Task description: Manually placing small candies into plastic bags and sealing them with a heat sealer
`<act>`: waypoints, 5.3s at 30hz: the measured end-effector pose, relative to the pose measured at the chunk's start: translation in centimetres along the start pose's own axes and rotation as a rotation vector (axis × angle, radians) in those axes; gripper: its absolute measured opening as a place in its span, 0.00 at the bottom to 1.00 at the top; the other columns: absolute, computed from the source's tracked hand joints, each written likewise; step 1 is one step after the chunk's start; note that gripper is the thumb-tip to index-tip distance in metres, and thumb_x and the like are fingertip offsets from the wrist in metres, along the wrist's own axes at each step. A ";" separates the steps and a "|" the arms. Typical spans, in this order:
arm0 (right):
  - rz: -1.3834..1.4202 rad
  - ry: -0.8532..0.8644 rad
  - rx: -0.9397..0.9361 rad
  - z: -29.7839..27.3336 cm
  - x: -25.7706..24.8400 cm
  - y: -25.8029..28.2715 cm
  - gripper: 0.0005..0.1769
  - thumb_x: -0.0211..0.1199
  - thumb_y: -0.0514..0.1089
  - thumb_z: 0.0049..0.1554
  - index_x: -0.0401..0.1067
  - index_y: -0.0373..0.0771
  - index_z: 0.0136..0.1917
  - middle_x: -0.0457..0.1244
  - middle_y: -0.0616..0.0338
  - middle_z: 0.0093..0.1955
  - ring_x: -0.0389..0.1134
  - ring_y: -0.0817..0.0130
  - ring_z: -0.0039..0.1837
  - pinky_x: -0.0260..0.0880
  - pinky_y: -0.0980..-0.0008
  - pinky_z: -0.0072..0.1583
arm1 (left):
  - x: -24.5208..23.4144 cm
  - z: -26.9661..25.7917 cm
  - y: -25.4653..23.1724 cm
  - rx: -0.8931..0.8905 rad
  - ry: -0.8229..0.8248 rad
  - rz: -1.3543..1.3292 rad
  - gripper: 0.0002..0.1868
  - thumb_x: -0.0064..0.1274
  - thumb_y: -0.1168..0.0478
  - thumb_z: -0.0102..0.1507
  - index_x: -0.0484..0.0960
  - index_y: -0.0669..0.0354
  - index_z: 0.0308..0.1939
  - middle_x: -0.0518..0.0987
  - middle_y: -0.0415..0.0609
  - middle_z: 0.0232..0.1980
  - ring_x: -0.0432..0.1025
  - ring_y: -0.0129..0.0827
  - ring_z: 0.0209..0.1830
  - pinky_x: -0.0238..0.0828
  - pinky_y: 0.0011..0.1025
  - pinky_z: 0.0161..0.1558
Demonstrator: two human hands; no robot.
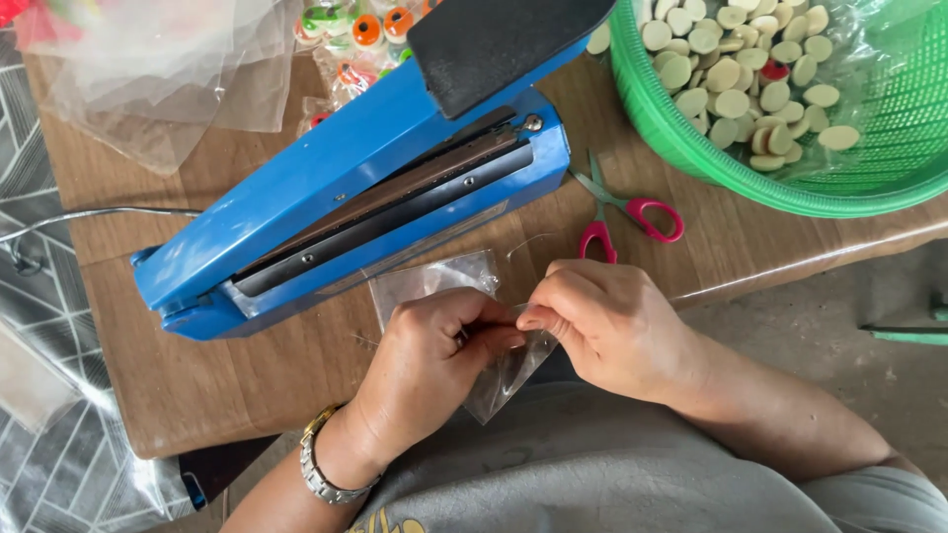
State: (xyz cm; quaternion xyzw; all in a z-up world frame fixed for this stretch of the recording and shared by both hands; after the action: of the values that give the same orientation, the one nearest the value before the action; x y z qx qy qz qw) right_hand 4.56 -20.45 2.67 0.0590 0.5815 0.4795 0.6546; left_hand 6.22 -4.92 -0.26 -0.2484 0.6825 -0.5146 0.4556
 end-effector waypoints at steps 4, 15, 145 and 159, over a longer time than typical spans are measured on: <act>0.111 0.053 -0.012 0.4 -0.9 0.4 0.05 0.58 0.37 0.64 0.68 0.35 0.45 0.64 0.60 0.39 0.67 0.65 0.38 0.67 0.69 0.38 | -0.1 0.0 0.7 -0.094 0.030 -0.019 0.04 0.67 0.63 0.58 0.87 0.51 0.31 0.87 0.37 0.28 0.77 0.21 0.27 0.73 0.23 0.30; -0.841 0.033 0.234 -1.0 -16.9 -13.0 0.09 0.74 0.39 0.70 0.85 0.43 0.64 0.73 0.64 0.57 0.72 0.65 0.60 0.70 0.65 0.59 | -1.9 0.2 -2.6 0.215 -0.111 -0.056 0.08 0.54 0.70 0.66 0.87 0.62 0.45 0.84 0.48 0.41 0.81 0.34 0.40 0.80 0.26 0.44; -0.191 0.069 -0.046 2.1 -4.3 -1.5 0.02 0.60 0.35 0.61 0.70 0.39 0.45 0.68 0.66 0.38 0.69 0.67 0.35 0.68 0.43 0.70 | 3.3 5.3 1.0 -0.228 0.259 -0.751 0.22 0.61 0.64 0.61 0.79 0.71 0.57 0.87 0.57 0.40 0.82 0.34 0.39 0.83 0.26 0.43; -0.124 0.055 -0.096 2.0 -4.2 -1.0 0.04 0.55 0.33 0.64 0.64 0.36 0.46 0.65 0.61 0.38 0.67 0.68 0.35 0.67 0.43 0.71 | 3.0 5.7 -0.1 -0.040 0.215 -0.696 0.21 0.61 0.71 0.61 0.77 0.69 0.58 0.84 0.55 0.51 0.81 0.34 0.50 0.82 0.28 0.54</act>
State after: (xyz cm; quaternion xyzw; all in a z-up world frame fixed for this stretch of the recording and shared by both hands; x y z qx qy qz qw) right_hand 7.29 -22.90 5.64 -0.0218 0.5781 0.4668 0.6689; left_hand 9.82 -10.15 -1.56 -0.4193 0.6111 -0.6486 0.1736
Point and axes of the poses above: each hand's wrist, its own z-axis towards the middle knuckle, its own x-axis out of the palm, y = z × x, the point moved 6 cm from there along z, towards the middle knuckle
